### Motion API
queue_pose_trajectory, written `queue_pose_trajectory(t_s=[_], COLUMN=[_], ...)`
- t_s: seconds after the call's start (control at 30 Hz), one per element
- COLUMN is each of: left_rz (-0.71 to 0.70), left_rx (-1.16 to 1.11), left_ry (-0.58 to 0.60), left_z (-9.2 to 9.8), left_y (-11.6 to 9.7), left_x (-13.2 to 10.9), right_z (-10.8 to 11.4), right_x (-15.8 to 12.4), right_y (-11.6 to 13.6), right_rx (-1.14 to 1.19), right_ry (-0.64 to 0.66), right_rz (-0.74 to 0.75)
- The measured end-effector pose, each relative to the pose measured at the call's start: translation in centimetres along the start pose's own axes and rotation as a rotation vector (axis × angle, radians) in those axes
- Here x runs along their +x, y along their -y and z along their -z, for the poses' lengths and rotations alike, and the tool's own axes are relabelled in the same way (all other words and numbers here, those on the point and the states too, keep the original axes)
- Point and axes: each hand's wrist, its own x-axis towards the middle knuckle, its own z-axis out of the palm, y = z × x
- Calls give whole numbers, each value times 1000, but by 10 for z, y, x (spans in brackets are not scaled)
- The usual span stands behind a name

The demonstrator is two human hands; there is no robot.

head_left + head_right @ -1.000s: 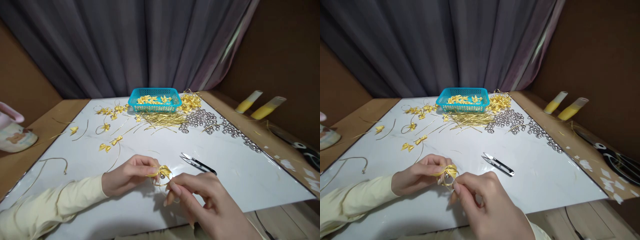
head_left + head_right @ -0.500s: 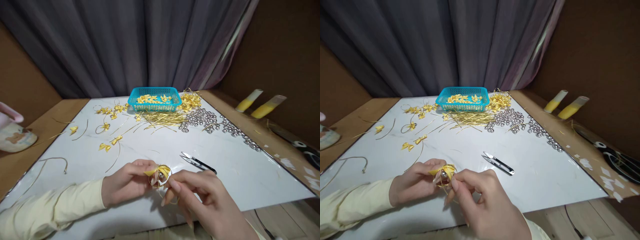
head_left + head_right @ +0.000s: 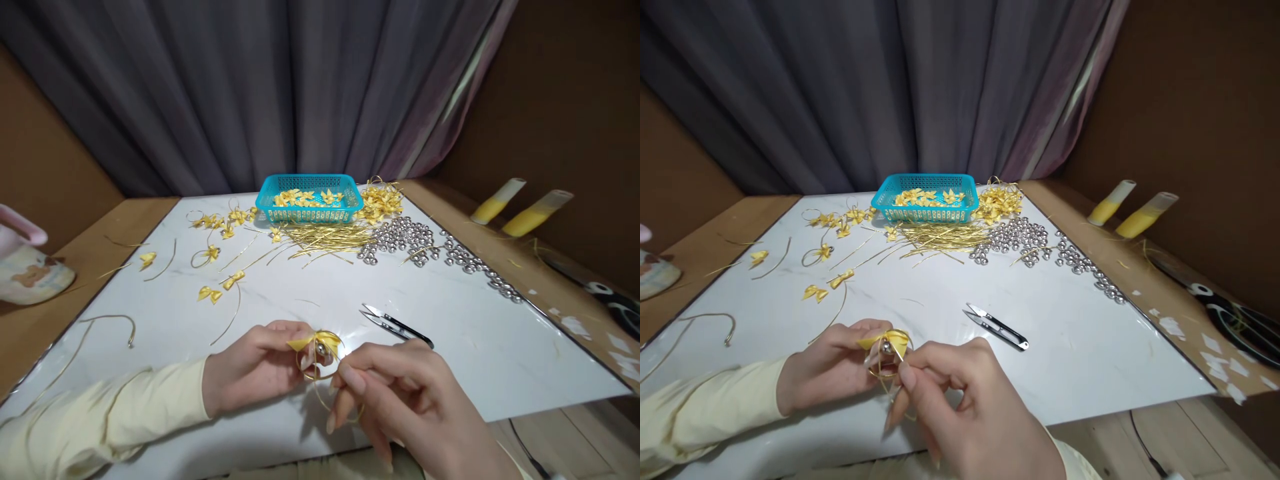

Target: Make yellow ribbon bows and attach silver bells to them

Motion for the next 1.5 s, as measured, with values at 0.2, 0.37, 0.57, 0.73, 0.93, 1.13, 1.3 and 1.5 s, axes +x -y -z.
queue_pose_trajectory(t_s=[0.2, 0.37, 0.57, 0.73, 0.93, 1.13, 1.3, 1.5], left_rz=[-3, 5, -5, 6, 29, 53, 109, 152], left_rx=[29, 21, -7, 21, 116, 166, 214, 335], left_ry=[34, 34, 30, -2, -15, 26, 51, 60], left_z=[-1, 1, 1, -1, 0, -2, -3, -4], left_y=[0, 0, 0, 0, -1, -3, -6, -8], left_x=[1, 1, 0, 0, 0, -1, -1, -3], right_z=[0, 0, 1, 1, 0, 6, 12, 15], right_x=[1, 1, 1, 1, 1, 2, 5, 3], right_y=[0, 4, 2, 1, 1, -6, -9, -7], right_rx=[18, 11, -22, -11, 2, 30, 38, -44], right_ry=[22, 10, -2, 6, 8, 99, 187, 242], right_rz=[10, -30, -19, -30, -27, 42, 85, 82])
